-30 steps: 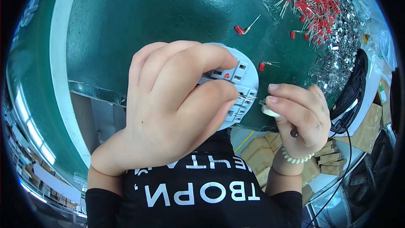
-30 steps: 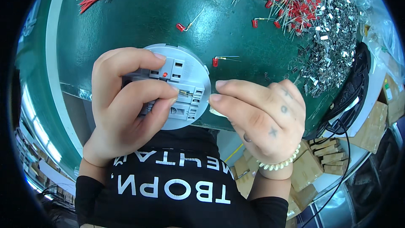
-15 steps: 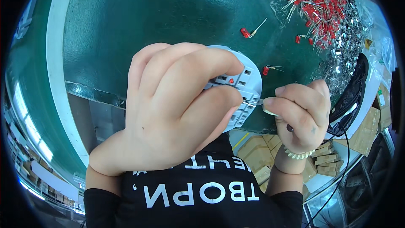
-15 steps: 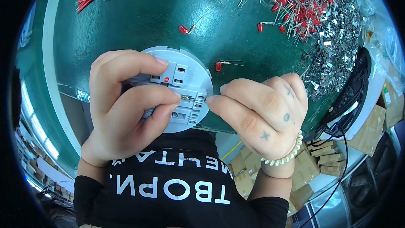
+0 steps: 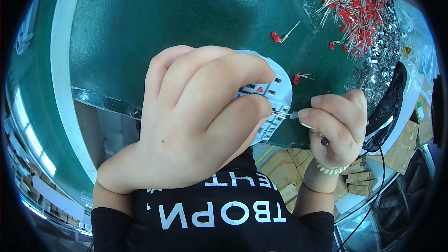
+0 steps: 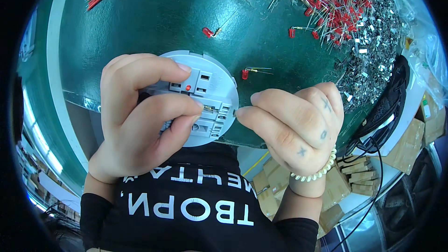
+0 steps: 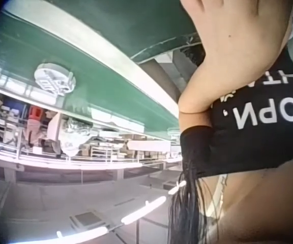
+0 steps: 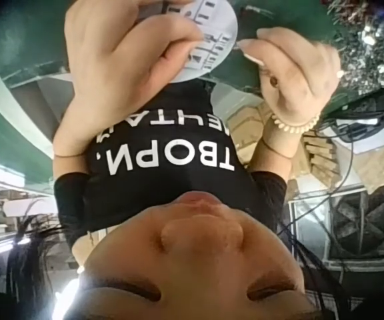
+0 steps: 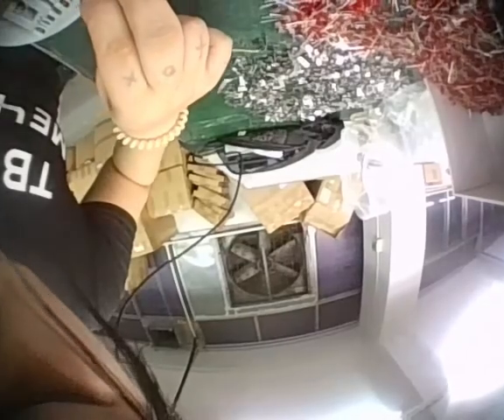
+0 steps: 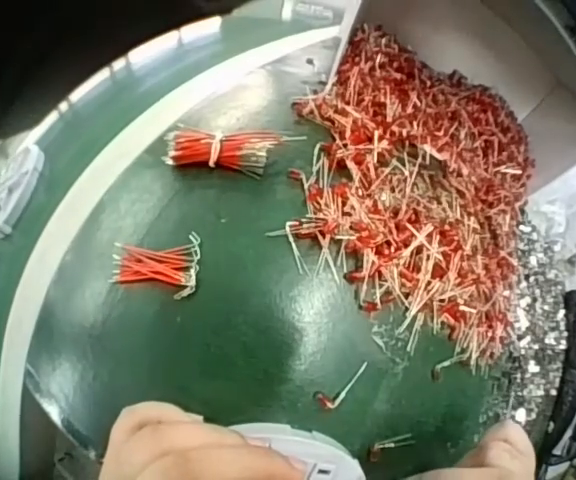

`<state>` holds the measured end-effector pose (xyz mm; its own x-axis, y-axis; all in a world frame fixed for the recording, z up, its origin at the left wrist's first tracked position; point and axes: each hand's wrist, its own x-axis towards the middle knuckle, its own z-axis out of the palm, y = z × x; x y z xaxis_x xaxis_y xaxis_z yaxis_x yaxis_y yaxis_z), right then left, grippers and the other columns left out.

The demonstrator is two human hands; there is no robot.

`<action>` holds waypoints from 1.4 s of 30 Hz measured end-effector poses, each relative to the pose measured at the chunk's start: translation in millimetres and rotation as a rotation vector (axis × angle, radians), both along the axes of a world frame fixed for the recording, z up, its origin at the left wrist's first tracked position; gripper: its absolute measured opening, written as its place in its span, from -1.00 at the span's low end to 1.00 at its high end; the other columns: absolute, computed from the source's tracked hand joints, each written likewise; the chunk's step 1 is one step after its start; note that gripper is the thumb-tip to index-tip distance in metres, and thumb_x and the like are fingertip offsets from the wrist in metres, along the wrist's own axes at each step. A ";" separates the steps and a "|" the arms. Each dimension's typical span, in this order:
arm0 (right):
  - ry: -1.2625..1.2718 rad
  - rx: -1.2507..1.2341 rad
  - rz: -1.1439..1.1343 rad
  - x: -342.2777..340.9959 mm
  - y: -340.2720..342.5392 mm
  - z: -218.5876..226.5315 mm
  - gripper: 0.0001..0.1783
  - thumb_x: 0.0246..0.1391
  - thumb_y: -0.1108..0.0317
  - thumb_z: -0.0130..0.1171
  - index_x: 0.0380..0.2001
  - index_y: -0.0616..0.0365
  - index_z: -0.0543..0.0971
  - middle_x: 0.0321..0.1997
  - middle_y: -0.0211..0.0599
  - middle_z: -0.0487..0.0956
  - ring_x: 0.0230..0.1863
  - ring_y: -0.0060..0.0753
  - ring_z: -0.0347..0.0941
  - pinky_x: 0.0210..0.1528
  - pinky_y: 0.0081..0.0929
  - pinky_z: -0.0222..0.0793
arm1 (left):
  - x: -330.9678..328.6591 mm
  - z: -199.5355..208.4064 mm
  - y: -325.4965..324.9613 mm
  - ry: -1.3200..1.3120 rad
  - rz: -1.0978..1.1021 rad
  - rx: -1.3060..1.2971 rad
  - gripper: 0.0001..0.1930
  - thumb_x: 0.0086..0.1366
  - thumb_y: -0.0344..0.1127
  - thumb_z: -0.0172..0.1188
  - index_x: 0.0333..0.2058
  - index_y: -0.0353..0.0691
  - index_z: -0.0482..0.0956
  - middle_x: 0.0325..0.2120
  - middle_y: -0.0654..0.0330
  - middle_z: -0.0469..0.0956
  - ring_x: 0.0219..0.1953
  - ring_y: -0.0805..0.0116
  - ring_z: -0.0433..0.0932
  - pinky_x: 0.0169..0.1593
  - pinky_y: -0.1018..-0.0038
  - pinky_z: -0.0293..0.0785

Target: The person is assembling small electronic components by inserting red pins into a circular plastic mounting plate on a factory workbench.

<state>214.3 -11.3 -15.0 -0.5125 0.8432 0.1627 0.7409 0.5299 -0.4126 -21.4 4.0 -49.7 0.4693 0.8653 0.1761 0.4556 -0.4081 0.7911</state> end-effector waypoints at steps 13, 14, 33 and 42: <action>-0.061 0.004 0.071 -5.2 4.5 5.7 -0.75 -0.34 0.42 0.35 -0.44 -0.01 0.63 -0.29 -0.39 0.56 -0.47 -0.38 0.36 -0.42 -0.39 0.16 | 0.8 0.8 -1.3 0.000 0.022 -0.013 -0.71 -0.18 -0.50 0.41 -0.41 -0.06 0.61 -0.13 0.24 0.49 -0.10 0.19 0.47 -0.04 0.31 0.35; -0.093 0.003 0.055 -9.2 3.4 9.2 -0.75 -0.35 0.42 0.35 -0.44 -0.01 0.63 -0.30 -0.39 0.56 -0.47 -0.38 0.36 -0.41 -0.39 0.16 | 0.7 1.2 -0.8 0.004 0.018 -0.013 -0.71 -0.18 -0.49 0.41 -0.41 -0.06 0.61 -0.13 0.23 0.49 -0.10 0.19 0.47 -0.05 0.31 0.35; -0.222 -0.143 -0.358 -22.3 -51.6 21.8 -0.61 -0.14 0.61 0.23 -0.18 0.03 0.69 -0.17 -0.35 0.60 -0.32 -0.42 0.54 -0.31 -0.48 0.38 | 3.5 10.1 -1.8 0.101 -0.035 -0.018 -0.79 -0.03 -0.60 0.32 -0.39 -0.21 0.58 0.07 0.02 0.47 0.13 0.07 0.43 0.14 0.25 0.41; -0.325 0.095 -0.336 71.0 -14.4 -2.3 -0.57 -0.19 0.69 0.21 -0.23 -0.03 0.69 -0.21 -0.30 0.63 -0.27 -0.24 0.58 -0.32 -0.35 0.43 | 6.7 8.3 -8.2 0.083 0.052 -0.023 -0.78 -0.06 -0.57 0.34 -0.40 -0.16 0.58 0.01 0.08 0.51 0.06 0.06 0.47 0.09 0.25 0.37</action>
<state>285.4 -25.8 -17.3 -0.2511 0.9601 0.1230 0.9604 0.2630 -0.0923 -14.6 -4.1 -41.4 0.4357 0.8923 0.1179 0.5404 -0.3641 0.7585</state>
